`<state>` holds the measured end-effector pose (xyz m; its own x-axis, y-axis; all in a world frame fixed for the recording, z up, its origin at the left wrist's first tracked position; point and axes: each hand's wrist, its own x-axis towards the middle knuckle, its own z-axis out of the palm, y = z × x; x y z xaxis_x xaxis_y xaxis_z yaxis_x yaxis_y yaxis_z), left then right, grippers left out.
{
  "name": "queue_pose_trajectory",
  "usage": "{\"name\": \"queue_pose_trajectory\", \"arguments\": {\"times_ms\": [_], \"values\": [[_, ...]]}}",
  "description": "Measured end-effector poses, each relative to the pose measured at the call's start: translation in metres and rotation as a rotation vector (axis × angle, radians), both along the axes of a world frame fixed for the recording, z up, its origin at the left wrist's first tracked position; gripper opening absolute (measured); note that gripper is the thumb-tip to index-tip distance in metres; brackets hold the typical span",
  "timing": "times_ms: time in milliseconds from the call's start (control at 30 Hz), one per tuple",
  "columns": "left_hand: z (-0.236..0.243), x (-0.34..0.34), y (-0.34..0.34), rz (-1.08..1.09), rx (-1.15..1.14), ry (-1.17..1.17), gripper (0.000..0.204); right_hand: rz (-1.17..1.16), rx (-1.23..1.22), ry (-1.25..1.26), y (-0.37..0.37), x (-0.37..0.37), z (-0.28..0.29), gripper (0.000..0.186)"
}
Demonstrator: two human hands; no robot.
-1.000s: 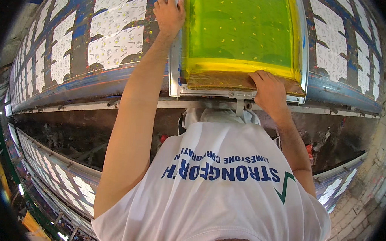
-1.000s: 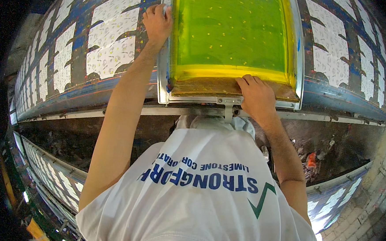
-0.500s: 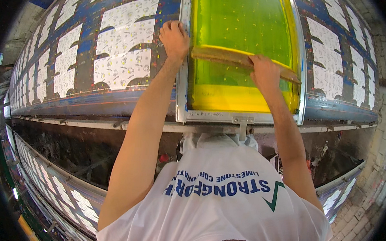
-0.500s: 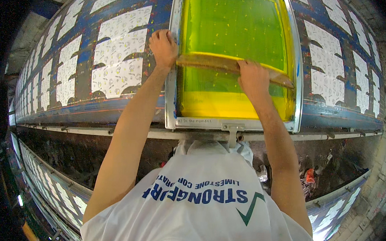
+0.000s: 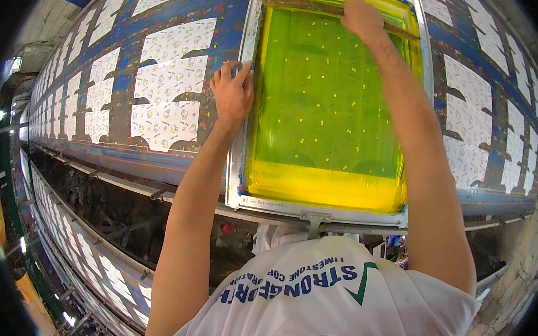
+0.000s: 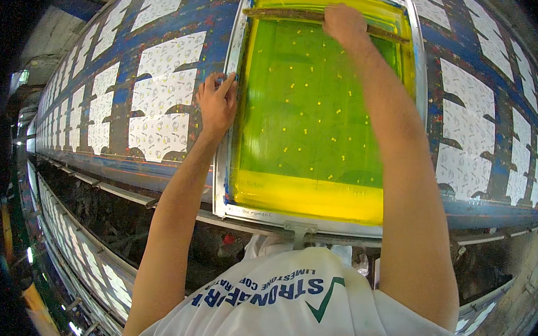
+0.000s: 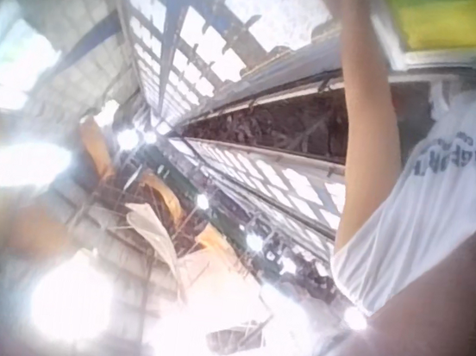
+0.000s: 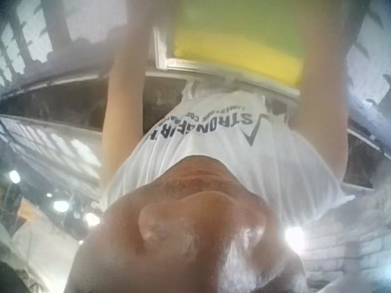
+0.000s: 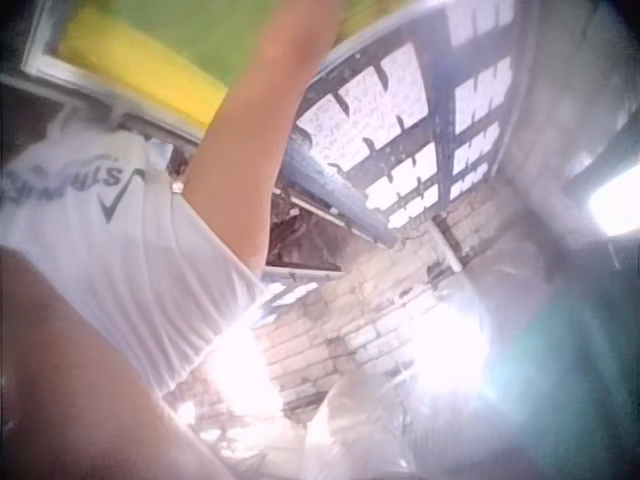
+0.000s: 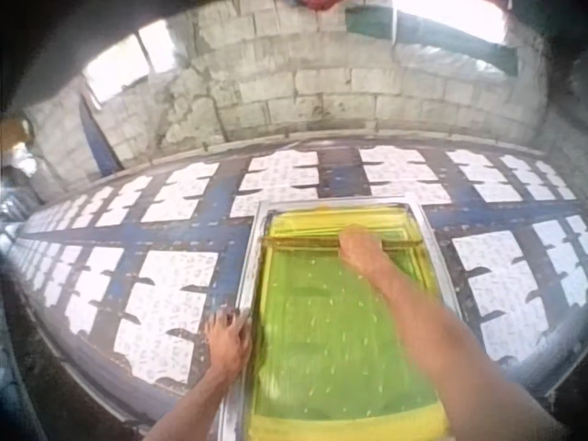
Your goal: The person repeatedly uses a squeegee to pull green ink across a screen-printing frame, then lifts and repositions the frame to continue printing on a patterned surface.
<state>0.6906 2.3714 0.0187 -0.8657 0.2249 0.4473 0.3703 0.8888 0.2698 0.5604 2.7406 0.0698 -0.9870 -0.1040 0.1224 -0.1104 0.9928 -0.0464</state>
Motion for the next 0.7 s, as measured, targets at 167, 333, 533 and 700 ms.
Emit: {"name": "queue_pose_trajectory", "arguments": {"times_ms": [167,333,533,700], "values": [[-0.001,-0.002,0.001,-0.004,-0.05,0.011,0.03,0.079,-0.029,-0.232,0.035,-0.075,0.012,0.031],[-0.003,-0.003,0.002,0.01,-0.057,0.002,0.029,0.099,0.012,-0.18,0.053,-0.102,0.004,0.031],[-0.002,-0.004,0.002,0.018,-0.067,0.005,0.028,0.169,-0.027,-0.232,0.05,-0.089,-0.003,0.029],[-0.007,-0.006,0.0,0.035,-0.027,-0.028,0.026,0.11,-0.08,-0.227,0.025,0.002,0.003,0.025]]}}
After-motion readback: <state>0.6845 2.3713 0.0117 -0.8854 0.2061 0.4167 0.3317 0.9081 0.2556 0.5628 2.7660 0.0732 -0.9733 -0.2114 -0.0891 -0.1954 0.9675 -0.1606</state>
